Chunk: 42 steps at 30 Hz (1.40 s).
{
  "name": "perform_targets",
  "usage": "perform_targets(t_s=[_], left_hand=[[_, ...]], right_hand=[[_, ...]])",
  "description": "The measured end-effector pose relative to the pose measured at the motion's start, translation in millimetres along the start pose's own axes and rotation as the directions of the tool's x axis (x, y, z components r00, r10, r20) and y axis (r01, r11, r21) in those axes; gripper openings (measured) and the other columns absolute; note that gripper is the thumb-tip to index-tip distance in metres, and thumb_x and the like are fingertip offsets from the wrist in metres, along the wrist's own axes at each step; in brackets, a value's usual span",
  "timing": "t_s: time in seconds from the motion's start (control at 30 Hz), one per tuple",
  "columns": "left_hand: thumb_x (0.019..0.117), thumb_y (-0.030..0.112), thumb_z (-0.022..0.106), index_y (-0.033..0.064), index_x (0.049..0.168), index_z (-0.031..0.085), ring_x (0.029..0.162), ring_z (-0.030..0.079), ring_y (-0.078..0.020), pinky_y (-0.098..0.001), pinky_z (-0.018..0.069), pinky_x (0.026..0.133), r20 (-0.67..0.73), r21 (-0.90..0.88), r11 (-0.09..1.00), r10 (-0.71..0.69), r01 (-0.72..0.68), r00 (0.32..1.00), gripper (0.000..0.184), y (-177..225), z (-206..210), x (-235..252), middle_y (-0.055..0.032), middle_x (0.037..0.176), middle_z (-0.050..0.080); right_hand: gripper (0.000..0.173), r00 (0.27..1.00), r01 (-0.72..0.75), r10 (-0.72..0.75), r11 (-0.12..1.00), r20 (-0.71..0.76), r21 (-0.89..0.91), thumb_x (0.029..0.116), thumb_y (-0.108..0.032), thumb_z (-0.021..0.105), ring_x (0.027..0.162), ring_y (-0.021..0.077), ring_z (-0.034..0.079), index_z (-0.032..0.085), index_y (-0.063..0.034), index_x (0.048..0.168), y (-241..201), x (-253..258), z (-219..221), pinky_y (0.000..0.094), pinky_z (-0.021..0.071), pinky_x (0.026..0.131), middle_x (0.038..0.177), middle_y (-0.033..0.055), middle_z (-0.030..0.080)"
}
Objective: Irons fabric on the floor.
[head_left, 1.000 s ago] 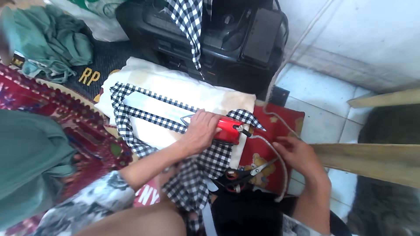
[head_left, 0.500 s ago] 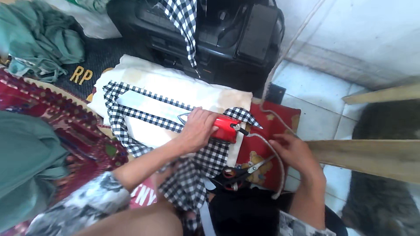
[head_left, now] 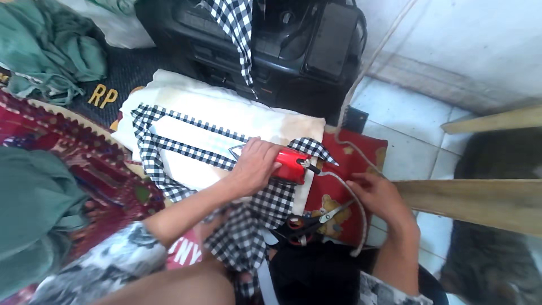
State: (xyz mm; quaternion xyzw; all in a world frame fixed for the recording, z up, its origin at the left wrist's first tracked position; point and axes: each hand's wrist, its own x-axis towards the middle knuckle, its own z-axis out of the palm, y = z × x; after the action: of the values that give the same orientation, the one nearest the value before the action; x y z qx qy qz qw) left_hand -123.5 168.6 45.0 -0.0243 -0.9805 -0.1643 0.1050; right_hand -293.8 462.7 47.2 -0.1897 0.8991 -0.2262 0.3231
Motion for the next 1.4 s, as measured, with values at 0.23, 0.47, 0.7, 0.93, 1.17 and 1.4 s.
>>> perform_targets(t_s=[0.23,0.47,0.7,0.93,1.17,1.4], left_hand=[[0.1059,0.026,0.046,-0.0008,0.131,0.058,0.115,0.064,-0.0382,-0.0584,0.0374,0.112,0.015,0.008,1.0,0.02,-0.02,1.0,0.039,-4,2,1,-0.0202,0.119,0.066],[0.1067,0.032,0.039,-0.0006,0.131,0.058,0.118,0.062,-0.0373,-0.0584,0.0344,0.114,0.054,-0.008,0.999,0.043,-0.042,0.998,0.044,-9,1,3,-0.0198,0.12,0.065],[0.1066,0.032,0.039,-0.0003,0.13,0.058,0.118,0.062,-0.0363,-0.0573,0.0337,0.115,0.059,-0.022,0.998,0.065,-0.064,0.996,0.045,-12,1,5,-0.0189,0.119,0.065],[0.1071,0.033,0.038,0.0005,0.131,0.058,0.119,0.062,-0.0354,-0.0565,0.0331,0.115,0.065,-0.025,0.996,0.083,-0.081,0.994,0.045,-15,2,5,-0.0185,0.121,0.065],[0.1068,0.033,0.04,0.0005,0.13,0.058,0.119,0.061,-0.0363,-0.0562,0.0334,0.115,0.066,-0.039,0.996,0.085,-0.082,0.994,0.044,-15,0,6,-0.0189,0.12,0.066],[0.1071,0.036,0.038,0.001,0.13,0.059,0.119,0.061,-0.0355,-0.0555,0.0334,0.116,0.063,-0.026,0.996,0.088,-0.087,0.994,0.047,-16,3,7,-0.0181,0.12,0.066]], right_hand=[[0.043,1.0,-0.015,0.015,1.0,0.004,-0.011,0.1018,-0.033,0.066,0.109,0.0317,0.069,0.064,-0.0032,0.133,1,1,0,0.0547,0.0524,0.098,0.119,0.0175,0.071],[0.044,1.0,-0.024,0.024,1.0,0.011,-0.014,0.1019,-0.034,0.066,0.109,0.0305,0.068,0.064,-0.0036,0.134,0,1,0,0.0537,0.0517,0.098,0.119,0.0169,0.071],[0.044,1.0,-0.02,0.021,0.999,0.013,-0.027,0.1021,-0.034,0.065,0.11,0.0306,0.068,0.064,-0.0037,0.134,2,1,0,0.054,0.0517,0.098,0.119,0.0168,0.071],[0.045,0.999,-0.027,0.027,0.999,0.023,-0.027,0.1022,-0.034,0.065,0.111,0.0312,0.068,0.063,-0.0034,0.135,2,2,0,0.0545,0.051,0.099,0.12,0.0174,0.071],[0.046,0.999,-0.035,0.036,0.999,0.037,-0.036,0.1028,-0.035,0.064,0.112,0.0315,0.068,0.062,-0.0034,0.136,2,3,0,0.0544,0.0511,0.1,0.122,0.0176,0.07],[0.046,0.999,-0.04,0.042,0.999,0.035,-0.033,0.1025,-0.036,0.064,0.112,0.0305,0.068,0.063,-0.0044,0.136,3,3,1,0.0548,0.0512,0.099,0.121,0.0171,0.07]])
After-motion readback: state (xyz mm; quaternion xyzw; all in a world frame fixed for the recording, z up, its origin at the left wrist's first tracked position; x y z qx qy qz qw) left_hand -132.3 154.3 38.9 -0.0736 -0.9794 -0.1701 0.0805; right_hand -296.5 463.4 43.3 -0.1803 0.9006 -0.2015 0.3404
